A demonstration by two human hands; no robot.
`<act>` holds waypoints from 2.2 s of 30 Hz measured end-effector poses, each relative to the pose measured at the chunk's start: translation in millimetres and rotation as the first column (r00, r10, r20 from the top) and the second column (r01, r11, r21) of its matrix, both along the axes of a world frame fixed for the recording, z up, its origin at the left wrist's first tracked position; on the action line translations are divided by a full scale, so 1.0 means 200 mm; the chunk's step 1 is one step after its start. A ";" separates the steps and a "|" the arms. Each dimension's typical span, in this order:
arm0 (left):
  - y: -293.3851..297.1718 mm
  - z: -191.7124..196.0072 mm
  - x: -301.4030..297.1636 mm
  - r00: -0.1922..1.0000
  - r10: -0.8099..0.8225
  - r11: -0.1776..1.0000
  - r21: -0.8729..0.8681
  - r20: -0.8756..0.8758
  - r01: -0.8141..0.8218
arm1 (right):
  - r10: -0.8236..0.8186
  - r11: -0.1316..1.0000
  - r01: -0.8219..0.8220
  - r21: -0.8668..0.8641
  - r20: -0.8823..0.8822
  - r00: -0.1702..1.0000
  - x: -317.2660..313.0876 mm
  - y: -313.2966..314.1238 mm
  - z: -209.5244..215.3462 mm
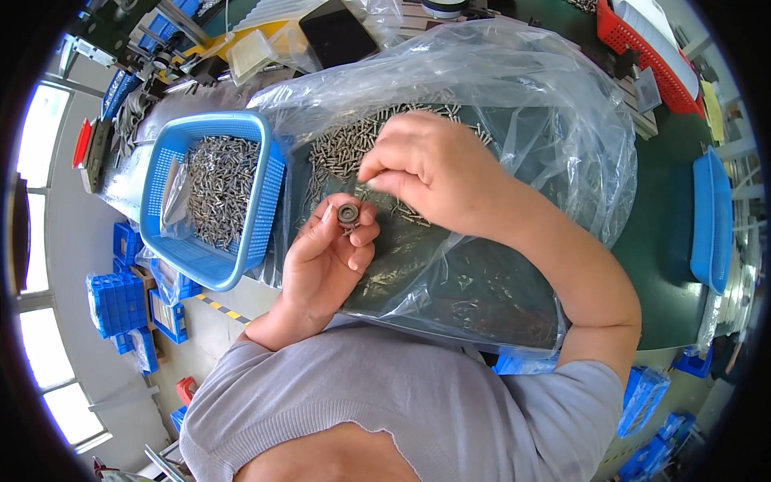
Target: Manually inserting small metal pins into a circular metal housing component at a workbench.
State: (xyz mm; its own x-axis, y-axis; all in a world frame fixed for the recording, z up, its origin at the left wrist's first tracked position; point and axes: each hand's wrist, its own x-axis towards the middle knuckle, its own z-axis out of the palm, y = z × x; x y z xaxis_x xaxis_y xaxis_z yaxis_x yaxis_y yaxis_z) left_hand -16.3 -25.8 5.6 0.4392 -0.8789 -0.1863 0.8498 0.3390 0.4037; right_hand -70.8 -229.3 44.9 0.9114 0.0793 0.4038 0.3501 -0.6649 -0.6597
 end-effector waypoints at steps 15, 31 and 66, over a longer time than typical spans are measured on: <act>0.00 0.00 0.00 1.000 -0.025 1.000 -0.016 0.017 0.025 | -0.026 0.974 0.001 -0.226 -0.107 0.994 -0.01 -0.01 -0.07; 0.00 0.01 0.00 0.997 -0.050 0.998 0.044 0.054 0.048 | 0.165 0.944 -0.059 0.326 -0.308 0.937 -0.02 0.06 0.03; 0.00 -0.01 -0.01 0.999 -0.010 1.000 0.020 0.048 0.010 | -0.019 0.975 -0.014 -0.221 -0.147 0.989 -0.02 -0.05 -0.03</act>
